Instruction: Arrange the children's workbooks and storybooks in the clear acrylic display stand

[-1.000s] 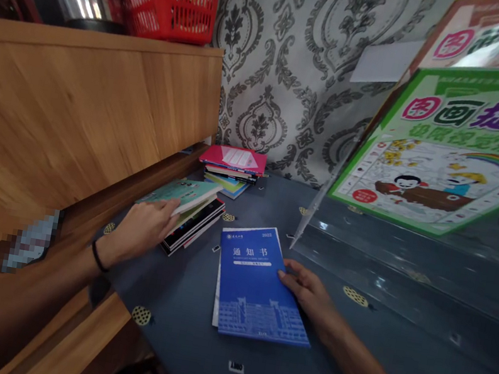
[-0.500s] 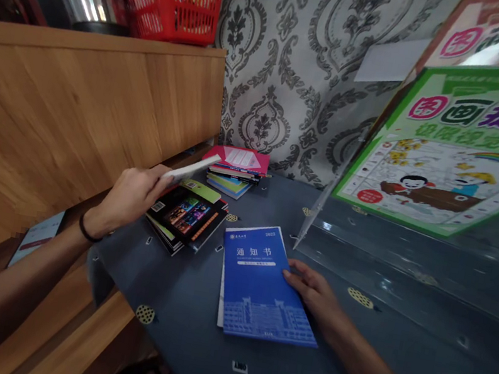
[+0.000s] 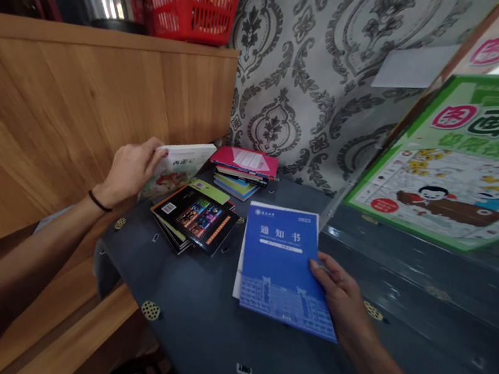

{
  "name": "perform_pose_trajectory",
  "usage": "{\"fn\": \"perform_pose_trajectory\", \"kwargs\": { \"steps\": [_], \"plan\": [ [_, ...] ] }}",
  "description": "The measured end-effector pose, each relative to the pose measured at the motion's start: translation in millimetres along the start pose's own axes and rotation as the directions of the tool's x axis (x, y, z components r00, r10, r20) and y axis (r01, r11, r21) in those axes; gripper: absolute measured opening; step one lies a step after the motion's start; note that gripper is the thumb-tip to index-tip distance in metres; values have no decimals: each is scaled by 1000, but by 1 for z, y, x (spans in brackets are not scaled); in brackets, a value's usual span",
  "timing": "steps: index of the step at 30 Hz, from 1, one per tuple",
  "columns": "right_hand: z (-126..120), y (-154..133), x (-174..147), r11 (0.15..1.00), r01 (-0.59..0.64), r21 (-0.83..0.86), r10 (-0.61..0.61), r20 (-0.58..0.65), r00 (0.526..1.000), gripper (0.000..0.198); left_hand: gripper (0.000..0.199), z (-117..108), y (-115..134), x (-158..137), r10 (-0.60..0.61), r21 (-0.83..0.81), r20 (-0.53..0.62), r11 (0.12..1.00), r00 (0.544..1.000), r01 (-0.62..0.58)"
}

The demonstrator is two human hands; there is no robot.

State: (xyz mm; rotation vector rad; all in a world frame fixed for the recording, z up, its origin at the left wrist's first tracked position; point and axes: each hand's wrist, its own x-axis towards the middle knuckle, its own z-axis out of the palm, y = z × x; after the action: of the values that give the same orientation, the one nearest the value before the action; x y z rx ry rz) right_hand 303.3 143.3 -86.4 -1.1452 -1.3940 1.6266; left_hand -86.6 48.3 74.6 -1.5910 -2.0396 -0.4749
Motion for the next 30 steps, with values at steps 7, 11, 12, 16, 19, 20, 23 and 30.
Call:
{"fn": "perform_pose_trajectory", "kwargs": {
  "steps": [7, 11, 12, 16, 19, 20, 23, 30],
  "plan": [
    [68, -59, 78, 985, 138, -108, -77, 436, 896, 33, 44, 0, -29, 2, -77, -134, -56, 989, 995, 69],
    [123, -76, 138, 919, 283, -275, -63, 604, 794, 24, 45, 4, -36, 3, -68, -183, -76, 982, 995, 53],
    [135, -78, 150, 890, 330, -315, -67, 625, 778, 22, 45, 5, -38, 4, -66, -188, -80, 981, 995, 50],
    [167, -73, 178, 806, 440, -397, -114, 624, 773, 8, 44, 6, -43, 8, -62, -187, -80, 981, 995, 46],
    [175, -62, 184, 754, 479, -450, -177, 562, 808, 8, 43, 6, -45, 9, -76, -167, -72, 984, 995, 63],
    [175, -59, 184, 740, 485, -465, -196, 540, 818, 11, 43, 6, -45, 9, -83, -156, -71, 985, 994, 71],
    [174, -53, 182, 715, 494, -494, -240, 490, 838, 18, 44, 6, -46, 11, -113, -123, -78, 987, 991, 102],
    [176, -63, 156, 741, 501, -448, -363, 360, 859, 29, 40, -9, -30, 34, -118, -2, -160, 993, 980, 119]
  ]
}}
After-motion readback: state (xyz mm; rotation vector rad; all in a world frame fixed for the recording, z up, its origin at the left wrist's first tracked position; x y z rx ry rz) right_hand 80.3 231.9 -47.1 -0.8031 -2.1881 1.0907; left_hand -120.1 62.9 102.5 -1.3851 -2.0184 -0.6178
